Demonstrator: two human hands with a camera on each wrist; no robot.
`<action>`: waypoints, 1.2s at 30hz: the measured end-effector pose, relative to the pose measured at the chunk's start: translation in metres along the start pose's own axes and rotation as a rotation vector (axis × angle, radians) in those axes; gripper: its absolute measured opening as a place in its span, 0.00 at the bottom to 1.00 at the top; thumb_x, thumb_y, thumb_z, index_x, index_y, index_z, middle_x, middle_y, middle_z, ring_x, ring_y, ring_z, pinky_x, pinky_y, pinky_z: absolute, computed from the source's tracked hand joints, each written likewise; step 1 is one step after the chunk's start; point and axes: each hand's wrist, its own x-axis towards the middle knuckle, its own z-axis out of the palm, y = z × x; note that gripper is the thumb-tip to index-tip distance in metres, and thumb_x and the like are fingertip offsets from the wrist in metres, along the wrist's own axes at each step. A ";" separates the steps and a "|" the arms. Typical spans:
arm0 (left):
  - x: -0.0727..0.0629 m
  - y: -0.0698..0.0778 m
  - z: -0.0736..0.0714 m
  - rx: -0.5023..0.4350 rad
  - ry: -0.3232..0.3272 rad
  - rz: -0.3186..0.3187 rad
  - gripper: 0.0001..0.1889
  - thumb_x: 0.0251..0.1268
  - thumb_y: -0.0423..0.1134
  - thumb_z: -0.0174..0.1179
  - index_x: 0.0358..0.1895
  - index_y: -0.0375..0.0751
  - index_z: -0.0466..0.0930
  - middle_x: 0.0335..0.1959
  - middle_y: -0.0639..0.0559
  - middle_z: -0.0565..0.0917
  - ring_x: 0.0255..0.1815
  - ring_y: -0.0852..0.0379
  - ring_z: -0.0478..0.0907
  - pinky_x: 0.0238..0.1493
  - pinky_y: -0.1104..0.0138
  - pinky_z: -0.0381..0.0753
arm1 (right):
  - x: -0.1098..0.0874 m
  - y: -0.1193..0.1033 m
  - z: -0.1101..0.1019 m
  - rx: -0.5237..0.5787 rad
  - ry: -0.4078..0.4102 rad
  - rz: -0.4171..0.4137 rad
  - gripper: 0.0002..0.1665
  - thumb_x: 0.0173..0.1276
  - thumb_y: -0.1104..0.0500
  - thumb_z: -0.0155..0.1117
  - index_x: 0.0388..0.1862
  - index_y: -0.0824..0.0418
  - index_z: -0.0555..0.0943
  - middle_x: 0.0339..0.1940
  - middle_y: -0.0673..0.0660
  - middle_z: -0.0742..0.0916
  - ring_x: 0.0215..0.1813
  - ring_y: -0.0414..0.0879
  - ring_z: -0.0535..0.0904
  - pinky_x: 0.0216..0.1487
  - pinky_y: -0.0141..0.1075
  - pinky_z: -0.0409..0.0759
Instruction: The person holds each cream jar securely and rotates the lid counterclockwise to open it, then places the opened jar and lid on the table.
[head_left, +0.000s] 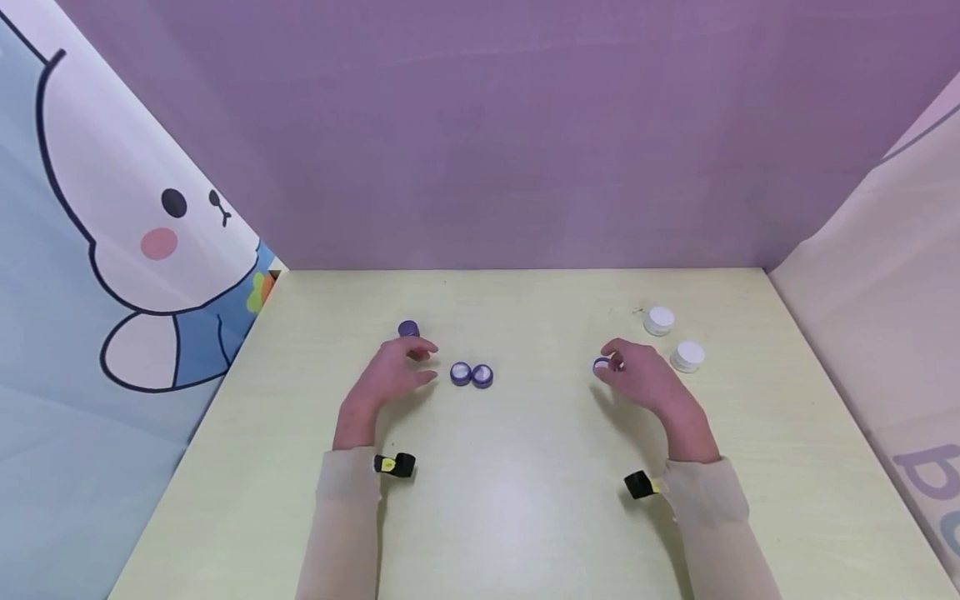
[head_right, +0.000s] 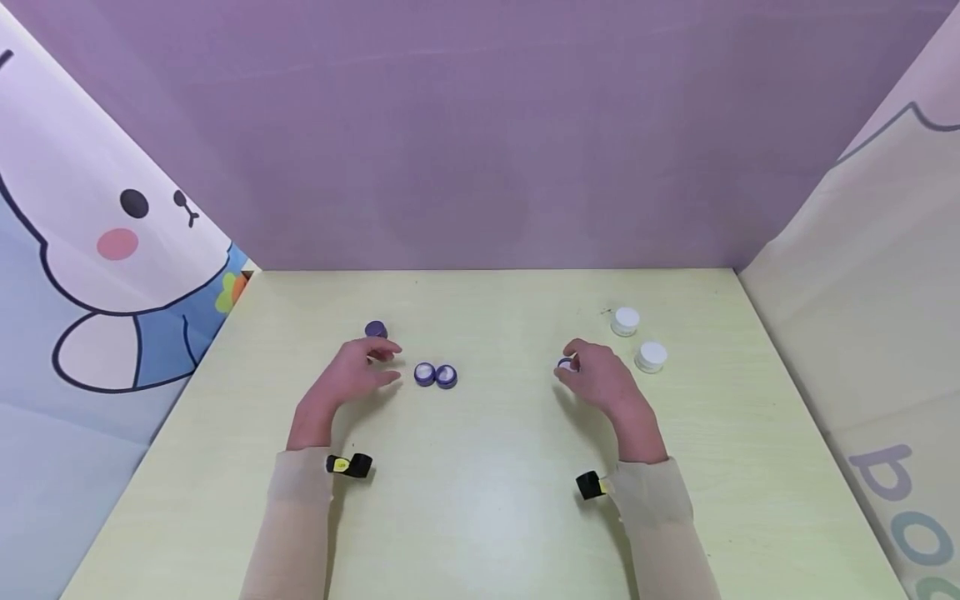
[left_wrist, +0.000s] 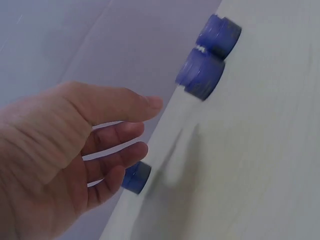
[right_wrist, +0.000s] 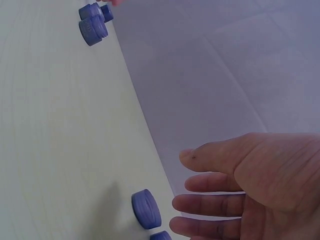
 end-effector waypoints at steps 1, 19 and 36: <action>0.000 -0.002 -0.002 -0.006 0.016 -0.002 0.19 0.58 0.35 0.69 0.54 0.41 0.81 0.45 0.49 0.82 0.49 0.52 0.77 0.52 0.57 0.77 | 0.000 0.000 0.000 0.001 0.000 -0.003 0.21 0.70 0.56 0.60 0.54 0.69 0.76 0.38 0.60 0.84 0.36 0.50 0.79 0.39 0.46 0.77; 0.005 -0.029 -0.017 -0.161 0.490 -0.004 0.09 0.66 0.40 0.64 0.43 0.39 0.86 0.34 0.50 0.85 0.34 0.55 0.77 0.29 0.68 0.75 | 0.000 -0.001 0.002 0.008 0.011 -0.016 0.19 0.68 0.57 0.61 0.52 0.69 0.77 0.38 0.61 0.84 0.37 0.51 0.79 0.40 0.46 0.78; 0.020 -0.052 -0.029 -0.162 0.291 -0.150 0.27 0.60 0.42 0.68 0.62 0.36 0.74 0.55 0.38 0.77 0.57 0.42 0.72 0.59 0.51 0.71 | 0.001 -0.003 0.004 0.019 -0.010 -0.031 0.16 0.69 0.56 0.62 0.49 0.66 0.79 0.37 0.58 0.84 0.37 0.49 0.79 0.38 0.43 0.78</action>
